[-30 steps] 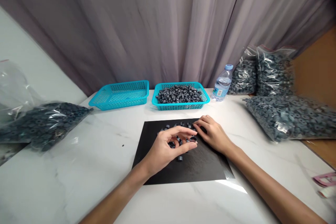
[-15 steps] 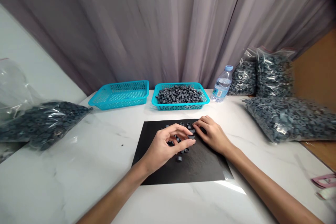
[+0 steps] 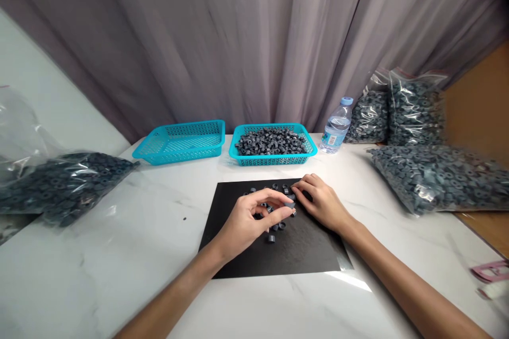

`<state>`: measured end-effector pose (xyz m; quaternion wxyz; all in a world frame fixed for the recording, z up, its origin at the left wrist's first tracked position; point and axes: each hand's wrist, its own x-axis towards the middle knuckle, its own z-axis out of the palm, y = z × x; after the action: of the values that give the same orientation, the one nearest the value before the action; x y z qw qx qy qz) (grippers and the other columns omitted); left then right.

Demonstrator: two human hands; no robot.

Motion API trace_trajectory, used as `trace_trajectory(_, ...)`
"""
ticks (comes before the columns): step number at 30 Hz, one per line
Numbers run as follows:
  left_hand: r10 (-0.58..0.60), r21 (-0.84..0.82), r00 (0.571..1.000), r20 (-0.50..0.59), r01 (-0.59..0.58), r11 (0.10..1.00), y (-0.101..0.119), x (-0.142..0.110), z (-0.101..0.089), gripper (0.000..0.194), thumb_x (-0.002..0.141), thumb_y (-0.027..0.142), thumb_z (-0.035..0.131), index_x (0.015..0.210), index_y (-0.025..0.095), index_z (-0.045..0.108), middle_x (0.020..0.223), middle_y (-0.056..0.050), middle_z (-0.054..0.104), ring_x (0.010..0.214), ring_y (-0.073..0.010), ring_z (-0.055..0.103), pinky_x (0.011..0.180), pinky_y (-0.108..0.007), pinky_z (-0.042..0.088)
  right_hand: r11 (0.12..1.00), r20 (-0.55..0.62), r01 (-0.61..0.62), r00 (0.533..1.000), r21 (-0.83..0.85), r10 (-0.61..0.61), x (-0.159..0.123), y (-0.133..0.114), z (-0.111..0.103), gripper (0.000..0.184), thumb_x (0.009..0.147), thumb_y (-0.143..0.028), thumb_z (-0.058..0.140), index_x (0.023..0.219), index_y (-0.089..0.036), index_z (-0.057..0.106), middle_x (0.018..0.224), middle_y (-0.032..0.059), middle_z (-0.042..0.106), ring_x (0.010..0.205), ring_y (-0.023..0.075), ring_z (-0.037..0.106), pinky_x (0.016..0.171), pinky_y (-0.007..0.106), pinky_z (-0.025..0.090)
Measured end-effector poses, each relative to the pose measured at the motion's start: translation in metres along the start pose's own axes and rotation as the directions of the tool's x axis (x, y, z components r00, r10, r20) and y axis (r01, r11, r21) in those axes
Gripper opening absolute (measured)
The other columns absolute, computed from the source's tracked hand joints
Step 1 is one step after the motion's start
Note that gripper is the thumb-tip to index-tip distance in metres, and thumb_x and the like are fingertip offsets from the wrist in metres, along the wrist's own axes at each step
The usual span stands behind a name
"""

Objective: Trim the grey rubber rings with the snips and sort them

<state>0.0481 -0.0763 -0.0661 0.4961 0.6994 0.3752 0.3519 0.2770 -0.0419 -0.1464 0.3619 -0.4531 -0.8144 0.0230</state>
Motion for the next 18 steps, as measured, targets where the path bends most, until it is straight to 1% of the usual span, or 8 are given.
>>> trace_trajectory(3,-0.014,-0.019,1.0,0.017,0.015,1.0,-0.0046,0.0003,-0.0015,0.02,0.089,0.035,0.073,0.103,0.021,0.077,0.097,-0.004,0.077,0.073,-0.0134,0.067,0.053,-0.019,0.044,1.0,-0.003,-0.004,1.0,0.007,0.004,-0.0001,0.0,0.0002,0.019,0.105,-0.027,0.046,0.1,-0.021,0.063,0.097,0.0101,0.063,0.093,0.0253,0.059,0.083,0.041,0.051)
trace_trajectory(7,-0.025,-0.012,0.999,0.032,0.025,1.0,-0.008,0.0002,-0.0033,0.022,0.091,0.037,0.071,0.106,0.022,0.076,0.099,-0.005,0.077,0.069,-0.0111,0.061,0.053,-0.018,0.043,1.0,-0.01,-0.009,1.0,0.016,0.009,-0.0002,0.0001,0.0005,0.018,0.105,-0.027,0.046,0.099,-0.021,0.062,0.096,0.0094,0.064,0.091,0.0243,0.059,0.083,0.041,0.052)
trace_trajectory(10,-0.029,-0.033,0.998,0.048,0.031,0.999,-0.0098,0.0013,-0.0031,0.025,0.093,0.039,0.068,0.108,0.02,0.076,0.1,-0.007,0.077,0.07,-0.0122,0.061,0.052,-0.019,0.044,1.0,-0.015,-0.009,1.0,0.018,0.01,-0.0003,0.0009,0.0007,0.019,0.105,-0.027,0.045,0.099,-0.021,0.062,0.094,0.0093,0.064,0.09,0.0244,0.059,0.082,0.04,0.051)
trace_trajectory(14,-0.037,-0.115,0.998,0.046,0.042,0.992,-0.0098,0.0036,0.0004,0.029,0.095,0.041,0.065,0.101,0.015,0.076,0.096,-0.009,0.077,0.061,-0.0107,0.057,0.056,-0.022,0.047,1.0,-0.019,-0.01,1.0,0.025,0.011,-0.0003,0.0021,0.0008,0.021,0.106,-0.028,0.044,0.1,-0.021,0.063,0.093,0.0092,0.064,0.09,0.0244,0.059,0.081,0.04,0.051)
trace_trajectory(16,-0.072,-0.192,0.995,0.063,0.083,0.978,-0.0076,0.0036,0.0032,0.029,0.094,0.041,0.067,0.096,0.013,0.075,0.092,-0.009,0.077,0.062,-0.0102,0.057,0.059,-0.022,0.047,0.999,-0.025,-0.015,1.0,0.033,0.016,-0.0003,0.0027,0.001,0.021,0.106,-0.028,0.045,0.1,-0.02,0.063,0.092,0.0088,0.064,0.088,0.0236,0.059,0.081,0.039,0.051)
trace_trajectory(18,-0.125,-0.3,0.985,0.117,0.155,0.941,-0.0042,0.0023,0.0063,0.027,0.092,0.039,0.07,0.097,0.013,0.075,0.091,-0.009,0.076,0.068,-0.0102,0.059,0.063,-0.021,0.047,0.999,-0.033,-0.024,0.999,0.042,0.025,-0.0005,0.0032,0.0013,0.02,0.105,-0.028,0.046,0.1,-0.02,0.063,0.09,0.0081,0.064,0.085,0.0225,0.059,0.078,0.038,0.05)
